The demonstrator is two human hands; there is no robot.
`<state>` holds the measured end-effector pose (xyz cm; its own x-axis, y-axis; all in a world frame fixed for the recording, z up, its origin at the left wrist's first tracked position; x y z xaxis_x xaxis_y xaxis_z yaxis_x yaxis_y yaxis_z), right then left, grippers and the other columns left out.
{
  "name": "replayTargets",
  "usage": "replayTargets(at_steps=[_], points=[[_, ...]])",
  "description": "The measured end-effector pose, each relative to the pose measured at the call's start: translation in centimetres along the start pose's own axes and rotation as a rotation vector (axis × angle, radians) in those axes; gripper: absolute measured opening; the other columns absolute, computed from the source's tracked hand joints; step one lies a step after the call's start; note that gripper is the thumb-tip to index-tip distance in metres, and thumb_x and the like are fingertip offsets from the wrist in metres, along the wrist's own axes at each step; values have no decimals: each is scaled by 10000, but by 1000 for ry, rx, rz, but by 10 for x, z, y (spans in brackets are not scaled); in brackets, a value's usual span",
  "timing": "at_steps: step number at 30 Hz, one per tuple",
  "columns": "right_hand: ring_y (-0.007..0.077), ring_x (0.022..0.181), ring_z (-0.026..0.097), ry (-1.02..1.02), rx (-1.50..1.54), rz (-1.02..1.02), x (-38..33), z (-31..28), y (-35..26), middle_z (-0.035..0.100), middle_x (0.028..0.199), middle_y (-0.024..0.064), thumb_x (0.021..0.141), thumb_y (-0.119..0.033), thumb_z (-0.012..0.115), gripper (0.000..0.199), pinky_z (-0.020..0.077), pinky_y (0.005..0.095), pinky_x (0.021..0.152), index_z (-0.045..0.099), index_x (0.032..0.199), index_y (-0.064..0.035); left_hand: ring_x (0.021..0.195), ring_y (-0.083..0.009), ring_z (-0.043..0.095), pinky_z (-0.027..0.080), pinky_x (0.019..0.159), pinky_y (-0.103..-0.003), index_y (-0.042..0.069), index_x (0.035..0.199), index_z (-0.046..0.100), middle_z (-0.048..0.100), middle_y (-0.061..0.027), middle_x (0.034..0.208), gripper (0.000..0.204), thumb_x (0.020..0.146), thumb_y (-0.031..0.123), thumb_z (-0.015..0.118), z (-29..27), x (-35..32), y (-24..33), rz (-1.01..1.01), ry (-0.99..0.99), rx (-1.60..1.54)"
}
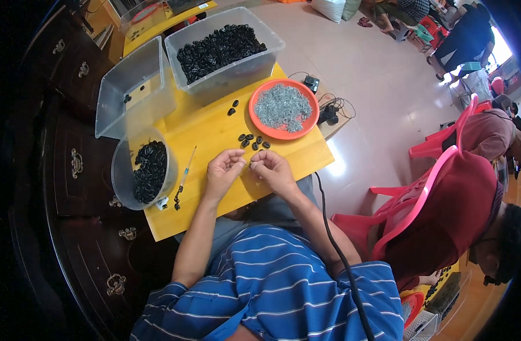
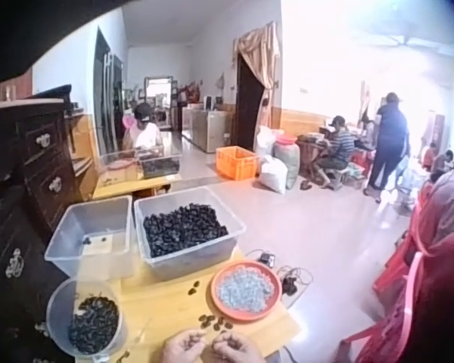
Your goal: The person assembles small black plastic components by hand at a workbench.
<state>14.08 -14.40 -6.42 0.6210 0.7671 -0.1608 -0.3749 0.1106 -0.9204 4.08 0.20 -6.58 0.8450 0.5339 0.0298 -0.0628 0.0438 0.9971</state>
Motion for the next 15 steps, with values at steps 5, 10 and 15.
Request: replayTargets(at_steps=[5, 10, 15], points=[[53, 705, 595, 19, -40, -22, 2, 0, -2, 643, 838, -10, 964, -94, 653, 105, 486, 205, 635, 614, 1038, -31, 838, -45, 617, 507, 773, -193, -10, 1177, 649, 671, 2, 957, 267, 911, -27, 653, 2, 1, 3, 4, -58, 24], [51, 677, 588, 31, -15, -8, 4, 2, 0, 635, 820, -11, 953, -79, 662, 96, 482, 203, 609, 612, 1016, -25, 827, -45, 616, 507, 770, -192, -9, 1182, 647, 670, 0, 952, 276, 907, -30, 658, 1, 1, -1, 5, -50, 25], [54, 656, 587, 32, -38, -1, 4, 4, -2, 636, 809, -11, 947, -66, 662, 92, 483, 202, 600, 615, 1013, -21, 823, -44, 615, 506, 768, -190, -8, 1177, 649, 669, 0, 948, 274, 904, -33, 663, 1, 1, -2, 8, -48, 18]])
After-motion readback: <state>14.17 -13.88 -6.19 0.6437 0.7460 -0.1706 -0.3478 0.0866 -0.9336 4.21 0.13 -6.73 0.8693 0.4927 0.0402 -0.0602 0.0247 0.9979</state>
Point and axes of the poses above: each hand's wrist, its own x-axis towards the middle knuckle, its own z-axis out of the palm, y = z × x, the point moved 2 cm from there along x, towards the middle knuckle
